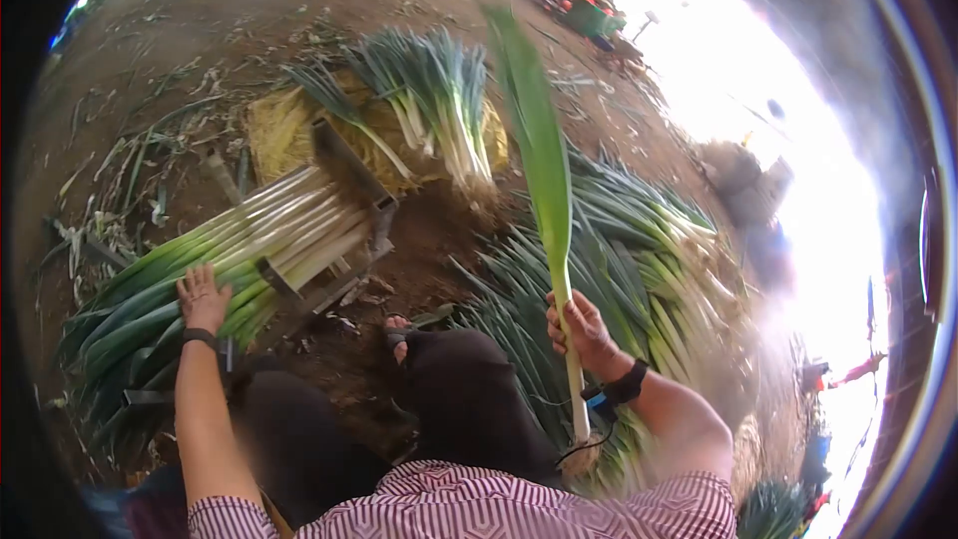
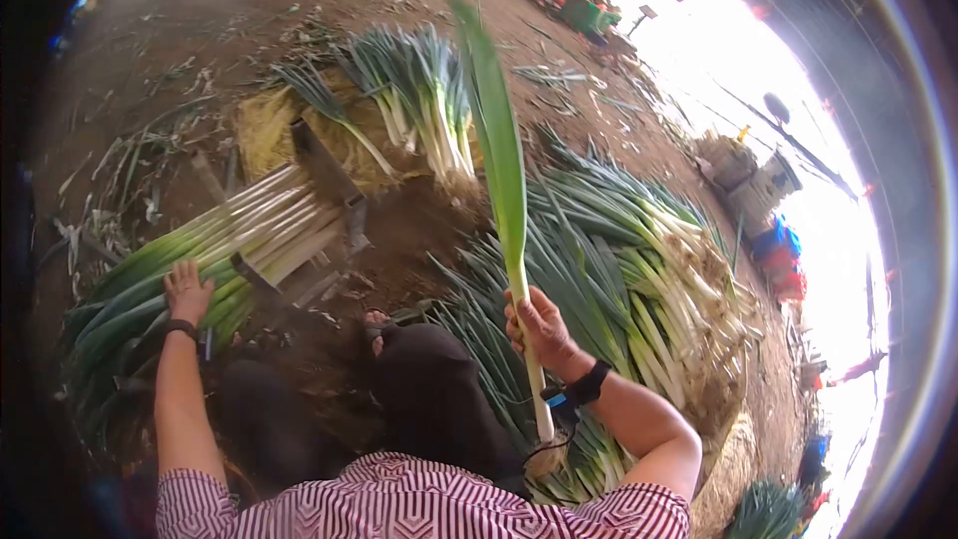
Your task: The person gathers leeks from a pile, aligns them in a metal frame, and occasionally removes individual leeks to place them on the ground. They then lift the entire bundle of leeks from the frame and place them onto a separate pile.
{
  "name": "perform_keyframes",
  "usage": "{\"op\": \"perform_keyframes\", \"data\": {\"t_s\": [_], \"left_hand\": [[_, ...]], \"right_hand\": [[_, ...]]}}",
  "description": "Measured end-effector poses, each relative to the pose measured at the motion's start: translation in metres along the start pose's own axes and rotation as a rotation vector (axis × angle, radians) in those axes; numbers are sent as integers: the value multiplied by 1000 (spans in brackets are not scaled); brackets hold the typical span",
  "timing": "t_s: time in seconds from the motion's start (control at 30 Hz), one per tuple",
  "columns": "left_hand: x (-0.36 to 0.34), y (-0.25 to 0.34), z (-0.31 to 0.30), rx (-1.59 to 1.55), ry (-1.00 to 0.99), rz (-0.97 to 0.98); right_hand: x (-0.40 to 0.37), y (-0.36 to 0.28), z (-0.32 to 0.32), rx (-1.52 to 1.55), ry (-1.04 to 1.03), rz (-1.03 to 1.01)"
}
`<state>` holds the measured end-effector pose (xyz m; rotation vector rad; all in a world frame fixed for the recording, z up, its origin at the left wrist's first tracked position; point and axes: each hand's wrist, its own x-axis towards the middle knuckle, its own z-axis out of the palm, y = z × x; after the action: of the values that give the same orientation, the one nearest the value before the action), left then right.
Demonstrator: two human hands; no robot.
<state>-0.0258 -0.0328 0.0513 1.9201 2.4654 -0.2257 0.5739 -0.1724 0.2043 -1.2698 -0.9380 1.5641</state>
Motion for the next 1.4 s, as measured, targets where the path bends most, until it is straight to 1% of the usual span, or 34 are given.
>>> {"op": "perform_keyframes", "data": {"t_s": [0.07, 0.13, 0.2, 0.27, 0.3, 0.33, 0.4, 0.47, 0.5, 0.53, 0.6, 0.67, 0.73, 0.77, 0.8, 0.83, 0.93, 0.97, 1.07, 1.1, 1.2, 1.23, 1.37, 1.4], "left_hand": [[-3, 1, -4, -22, -25, -15], [-7, 2, -13, -34, -51, -9], [-10, 5, -14, -42, -63, -3], [-10, 4, -13, -37, -53, -10], [-9, 1, -7, -41, -37, -4], [-7, 0, -1, -44, -18, 1], [-5, -2, 4, 25, -3, 26], [-5, -4, 8, 6, 37, 49], [-7, -4, 3, 2, 43, 47], [-9, -3, -1, -1, 44, 50], [-10, -4, 0, -82, 10, 57], [-10, -4, 0, -83, 26, 43], [-10, -4, -2, -79, 37, 40], [-8, -6, 6, -102, 67, 54], [-11, -5, -1, -94, 49, 52], [-11, -5, 1, -113, 74, 52], [-12, -5, 2, -128, 117, 55], [-13, -5, 1, -127, 125, 61], [-14, -6, 1, -120, 155, 69], [-15, -6, -2, -107, 177, 84], [-13, -6, -2, -119, 163, 85], [-13, -8, -3, -124, 174, 95], [-12, -10, -2, -168, 205, 110], [-11, -11, -5, -168, 166, 105]], "right_hand": [[28, -37, 28, -81, -138, -29], [67, -74, 59, -233, -292, -85], [114, -97, 85, -294, -333, -102], [156, -123, 110, -573, -278, -145], [172, -130, 130, -647, -197, -218], [188, -137, 149, -670, -242, -384], [218, -148, 185, -876, -294, -523], [250, -136, 225, -1050, -188, -819], [257, -135, 248, -1003, -261, -846], [246, -140, 276, -969, -340, -727], [276, -117, 308, -964, -427, -836], [281, -103, 345, -959, -514, -892], [287, -92, 380, -979, -598, -824], [291, -85, 394, -972, -644, -791], [297, -78, 407, -966, -686, -755], [308, -70, 417, -978, -753, -766], [329, -53, 442, -1011, -856, -648], [337, -48, 447, -1007, -923, -606], [352, -29, 461, -1073, -884, -876], [361, -18, 464, -1064, -890, -1043], [368, 9, 464, -1258, -770, -1223], [372, 23, 461, -1280, -737, -1267], [397, 69, 447, -1169, -647, -1313], [406, 81, 443, -1156, -636, -1290]]}}
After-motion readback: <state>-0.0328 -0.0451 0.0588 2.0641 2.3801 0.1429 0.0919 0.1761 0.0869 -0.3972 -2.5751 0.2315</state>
